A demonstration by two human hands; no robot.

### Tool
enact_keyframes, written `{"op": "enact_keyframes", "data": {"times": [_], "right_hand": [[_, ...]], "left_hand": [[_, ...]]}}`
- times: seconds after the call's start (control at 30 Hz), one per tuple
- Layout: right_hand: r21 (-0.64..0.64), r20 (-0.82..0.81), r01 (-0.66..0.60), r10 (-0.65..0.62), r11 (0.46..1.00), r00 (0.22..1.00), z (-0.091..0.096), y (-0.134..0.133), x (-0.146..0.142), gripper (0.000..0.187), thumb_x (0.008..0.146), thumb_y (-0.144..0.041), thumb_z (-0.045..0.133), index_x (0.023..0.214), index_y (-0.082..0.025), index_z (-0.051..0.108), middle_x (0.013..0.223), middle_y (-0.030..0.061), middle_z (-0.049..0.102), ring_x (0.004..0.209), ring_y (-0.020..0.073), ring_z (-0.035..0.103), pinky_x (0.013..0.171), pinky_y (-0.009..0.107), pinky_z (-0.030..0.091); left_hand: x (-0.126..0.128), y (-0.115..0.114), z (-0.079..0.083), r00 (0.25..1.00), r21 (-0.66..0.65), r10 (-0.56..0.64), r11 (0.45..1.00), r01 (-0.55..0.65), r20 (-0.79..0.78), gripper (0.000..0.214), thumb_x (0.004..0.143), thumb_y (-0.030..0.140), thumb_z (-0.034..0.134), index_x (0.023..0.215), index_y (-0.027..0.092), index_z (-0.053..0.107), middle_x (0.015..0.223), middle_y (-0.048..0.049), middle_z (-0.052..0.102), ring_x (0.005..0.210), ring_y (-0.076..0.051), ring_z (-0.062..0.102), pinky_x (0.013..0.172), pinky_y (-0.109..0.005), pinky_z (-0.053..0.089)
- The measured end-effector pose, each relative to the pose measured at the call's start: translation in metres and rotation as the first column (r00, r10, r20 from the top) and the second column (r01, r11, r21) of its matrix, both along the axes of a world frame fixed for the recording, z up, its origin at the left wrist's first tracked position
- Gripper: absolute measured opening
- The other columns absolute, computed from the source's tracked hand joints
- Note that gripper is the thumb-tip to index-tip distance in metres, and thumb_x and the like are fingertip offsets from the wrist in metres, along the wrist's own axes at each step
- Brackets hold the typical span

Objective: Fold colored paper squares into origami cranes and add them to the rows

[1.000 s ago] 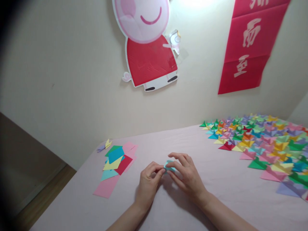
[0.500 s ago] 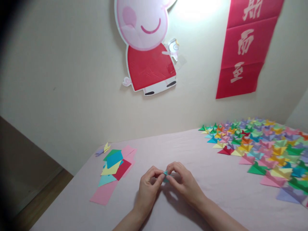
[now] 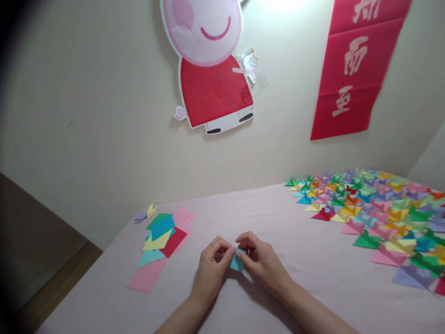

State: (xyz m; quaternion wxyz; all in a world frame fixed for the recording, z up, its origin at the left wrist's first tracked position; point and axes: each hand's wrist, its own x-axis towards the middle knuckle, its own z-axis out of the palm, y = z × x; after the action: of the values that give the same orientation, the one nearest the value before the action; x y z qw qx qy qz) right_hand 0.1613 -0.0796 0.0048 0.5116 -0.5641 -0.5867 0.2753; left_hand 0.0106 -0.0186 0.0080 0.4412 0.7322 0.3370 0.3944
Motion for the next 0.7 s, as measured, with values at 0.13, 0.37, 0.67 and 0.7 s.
{"op": "enact_keyframes", "data": {"times": [0.13,0.37,0.67,0.7], "right_hand": [[0.010,0.051,0.045,-0.045,0.999,0.998,0.0000,0.0012,0.0010,0.022,0.086,-0.037,0.060,0.075,-0.021,0.068,0.069,-0.0001,0.062,0.063,0.0154,0.055,0.059,0.027,0.044],[-0.056,-0.169,0.051,-0.060,0.997,0.984,0.0006,0.0019,0.0017,0.026,0.082,-0.043,0.063,0.073,-0.019,0.068,0.070,0.0002,0.063,0.067,0.0167,0.056,0.062,0.027,0.044],[-0.075,-0.364,0.010,-0.037,0.997,0.931,-0.0046,0.0047,-0.0016,0.036,0.079,-0.054,0.068,0.076,-0.018,0.067,0.071,0.0014,0.065,0.069,0.0177,0.059,0.064,0.029,0.048],[-0.070,-0.367,0.006,-0.031,0.998,0.930,-0.0049,0.0046,-0.0020,0.035,0.080,-0.053,0.067,0.076,-0.018,0.066,0.071,0.0012,0.065,0.069,0.0177,0.059,0.064,0.029,0.049]], "left_hand": [[0.0009,-0.0005,0.0001,1.000,0.047,0.006,0.999,-0.004,-0.031,0.021,0.087,0.030,0.059,0.069,0.019,0.060,0.072,0.0005,0.058,0.069,-0.015,0.053,0.064,-0.024,0.039],[0.0018,-0.0017,-0.0033,0.997,-0.112,-0.074,0.991,0.070,-0.025,0.019,0.083,0.038,0.067,0.080,0.019,0.063,0.071,0.0029,0.058,0.068,-0.014,0.050,0.063,-0.023,0.038],[0.0041,-0.0007,-0.0066,0.996,-0.252,-0.085,0.964,0.083,0.002,0.023,0.083,0.040,0.065,0.075,0.018,0.068,0.066,0.0027,0.058,0.064,-0.014,0.050,0.061,-0.023,0.038],[0.0041,-0.0006,-0.0066,0.996,-0.264,-0.087,0.960,0.089,0.018,0.023,0.083,0.040,0.065,0.076,0.018,0.068,0.067,0.0022,0.060,0.065,-0.015,0.051,0.061,-0.023,0.039]]}}
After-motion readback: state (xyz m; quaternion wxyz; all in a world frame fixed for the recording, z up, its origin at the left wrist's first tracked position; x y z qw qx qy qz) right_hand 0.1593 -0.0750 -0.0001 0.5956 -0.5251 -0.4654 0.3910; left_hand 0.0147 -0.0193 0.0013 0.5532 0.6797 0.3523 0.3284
